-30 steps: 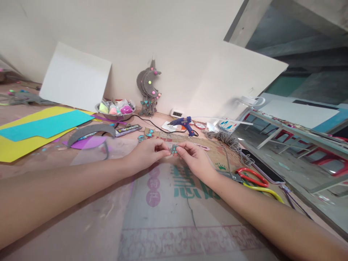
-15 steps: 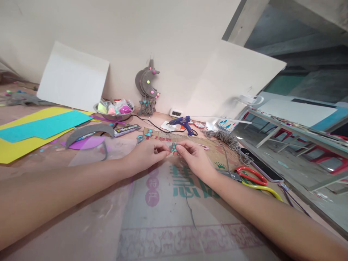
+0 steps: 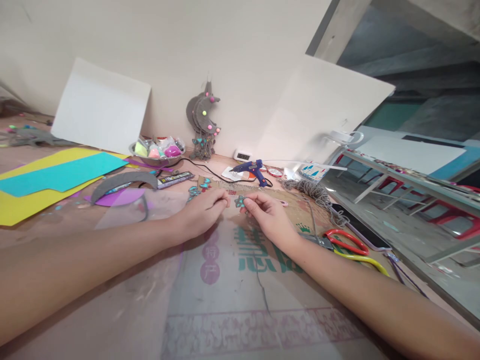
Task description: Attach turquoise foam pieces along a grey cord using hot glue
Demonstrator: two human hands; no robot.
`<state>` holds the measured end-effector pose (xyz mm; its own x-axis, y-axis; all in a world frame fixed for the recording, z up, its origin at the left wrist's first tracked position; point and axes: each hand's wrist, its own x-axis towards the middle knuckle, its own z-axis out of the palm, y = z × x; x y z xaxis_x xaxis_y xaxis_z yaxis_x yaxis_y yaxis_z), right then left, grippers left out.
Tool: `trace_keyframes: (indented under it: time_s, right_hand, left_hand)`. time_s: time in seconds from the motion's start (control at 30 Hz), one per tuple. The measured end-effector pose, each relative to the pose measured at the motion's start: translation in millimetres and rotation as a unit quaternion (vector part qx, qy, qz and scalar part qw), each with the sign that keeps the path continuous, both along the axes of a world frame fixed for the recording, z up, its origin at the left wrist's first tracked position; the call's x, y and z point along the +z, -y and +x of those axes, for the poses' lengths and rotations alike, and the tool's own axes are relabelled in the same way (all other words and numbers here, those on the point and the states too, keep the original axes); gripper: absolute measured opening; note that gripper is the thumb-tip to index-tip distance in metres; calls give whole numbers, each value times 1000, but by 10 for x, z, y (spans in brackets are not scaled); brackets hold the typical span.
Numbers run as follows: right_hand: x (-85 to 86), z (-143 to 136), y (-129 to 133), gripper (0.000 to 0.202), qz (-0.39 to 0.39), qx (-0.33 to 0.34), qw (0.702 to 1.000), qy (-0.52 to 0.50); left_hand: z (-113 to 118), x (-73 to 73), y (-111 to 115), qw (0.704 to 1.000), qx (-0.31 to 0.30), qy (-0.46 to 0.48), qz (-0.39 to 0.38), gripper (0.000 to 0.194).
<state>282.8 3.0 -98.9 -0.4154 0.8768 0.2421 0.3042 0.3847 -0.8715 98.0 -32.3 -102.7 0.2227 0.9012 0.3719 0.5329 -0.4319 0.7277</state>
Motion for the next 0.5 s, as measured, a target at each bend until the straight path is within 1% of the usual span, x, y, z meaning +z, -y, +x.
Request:
trace_keyframes:
  time_s: [0.1, 0.17, 0.23, 0.37, 0.4, 0.43, 0.47, 0.5]
  right_hand:
    - [9, -4, 4, 24, -4, -5, 1000, -4]
    - [13, -2, 7, 23, 3, -6, 1000, -5]
    - [18, 1, 12, 24, 10, -3, 1000, -7]
    - [26, 6, 2, 26, 16, -7, 999, -28]
    - [25, 8, -9, 27, 13, -8, 999, -37]
    - [21, 10, -25, 27, 6, -10, 999, -45]
    - [14, 14, -46, 28, -2, -13, 999, -53]
    - [5, 19, -69, 28, -10, -16, 998, -61]
  left_hand:
    - [-14, -9, -18, 999, 31, -5, 3, 26]
    - [-22, -13, -33, 999, 27, -19, 0, 32]
    - [-25, -21, -46, 1000, 9, -22, -7, 35]
    - [-21, -42, -42, 999, -18, -29, -16, 23]
    - [-18, -41, -31, 998, -44, -37, -12, 23]
    - [-17, -35, -16, 995, -86, -44, -14, 24]
    - [-15, -24, 0, 990, -134, -46, -24, 24]
    - [-15, -8, 17, 979, -191, -44, -51, 24]
